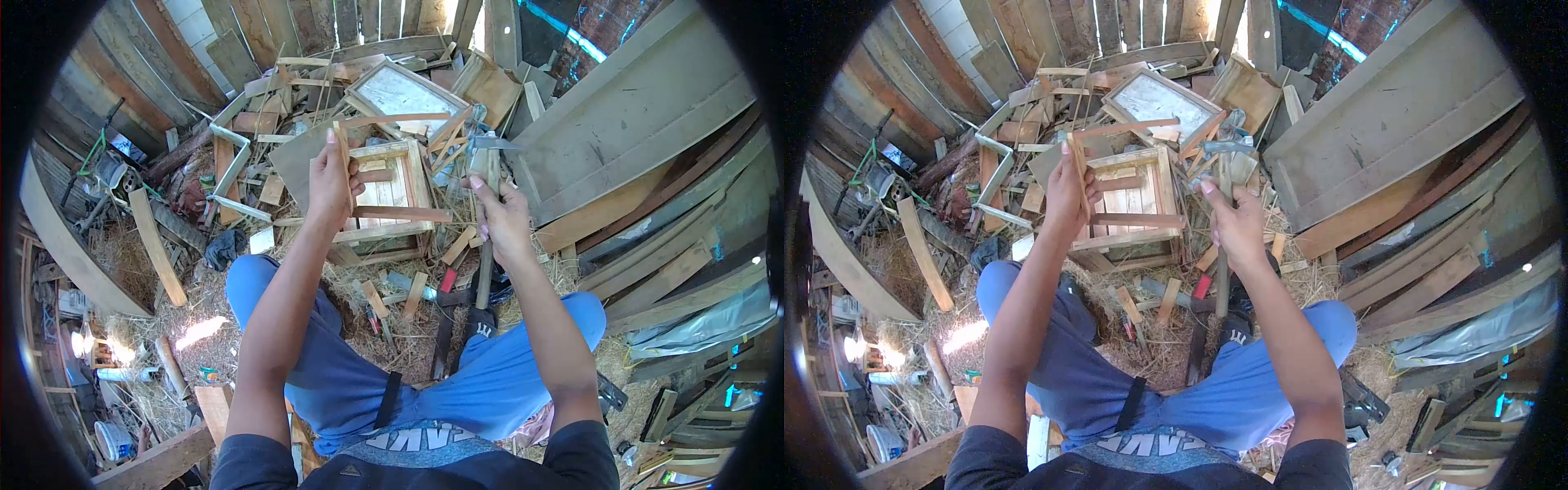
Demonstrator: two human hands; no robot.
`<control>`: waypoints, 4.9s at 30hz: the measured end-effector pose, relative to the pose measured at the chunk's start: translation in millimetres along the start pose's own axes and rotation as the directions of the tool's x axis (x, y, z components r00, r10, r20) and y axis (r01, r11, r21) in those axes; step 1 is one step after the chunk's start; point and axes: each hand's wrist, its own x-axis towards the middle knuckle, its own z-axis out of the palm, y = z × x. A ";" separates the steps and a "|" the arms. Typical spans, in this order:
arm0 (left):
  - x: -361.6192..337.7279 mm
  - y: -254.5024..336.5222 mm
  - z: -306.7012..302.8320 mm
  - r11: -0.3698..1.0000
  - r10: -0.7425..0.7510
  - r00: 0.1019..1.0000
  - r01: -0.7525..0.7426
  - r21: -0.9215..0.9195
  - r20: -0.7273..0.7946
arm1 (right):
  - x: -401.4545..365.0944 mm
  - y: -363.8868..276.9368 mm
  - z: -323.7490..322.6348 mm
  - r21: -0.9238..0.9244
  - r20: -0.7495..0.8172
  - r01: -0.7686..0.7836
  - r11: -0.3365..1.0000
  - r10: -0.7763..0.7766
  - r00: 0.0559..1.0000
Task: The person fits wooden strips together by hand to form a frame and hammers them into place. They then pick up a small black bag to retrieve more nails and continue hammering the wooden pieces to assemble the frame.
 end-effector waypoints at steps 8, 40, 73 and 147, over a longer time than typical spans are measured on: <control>0.5 -2.2 -5.6 0.995 -0.027 1.000 0.027 -0.093 0.001 | 1.0 14.6 4.7 -0.017 0.074 -0.127 0.992 0.128 0.989; -14.9 -33.9 10.1 0.965 0.008 0.943 -0.095 0.245 0.333 | 25.1 -5.1 -23.6 0.172 -0.029 0.116 0.978 -0.112 0.993; -10.8 -30.0 17.9 0.786 -0.146 0.922 0.329 -0.523 0.360 | 22.4 9.1 -6.4 0.186 -0.037 0.053 0.981 -0.047 0.998; -9.4 -133.2 0.0 0.866 -0.162 0.964 0.035 0.499 0.213 | -1.8 276.2 -214.9 -0.848 -0.381 -0.475 0.234 0.353 0.854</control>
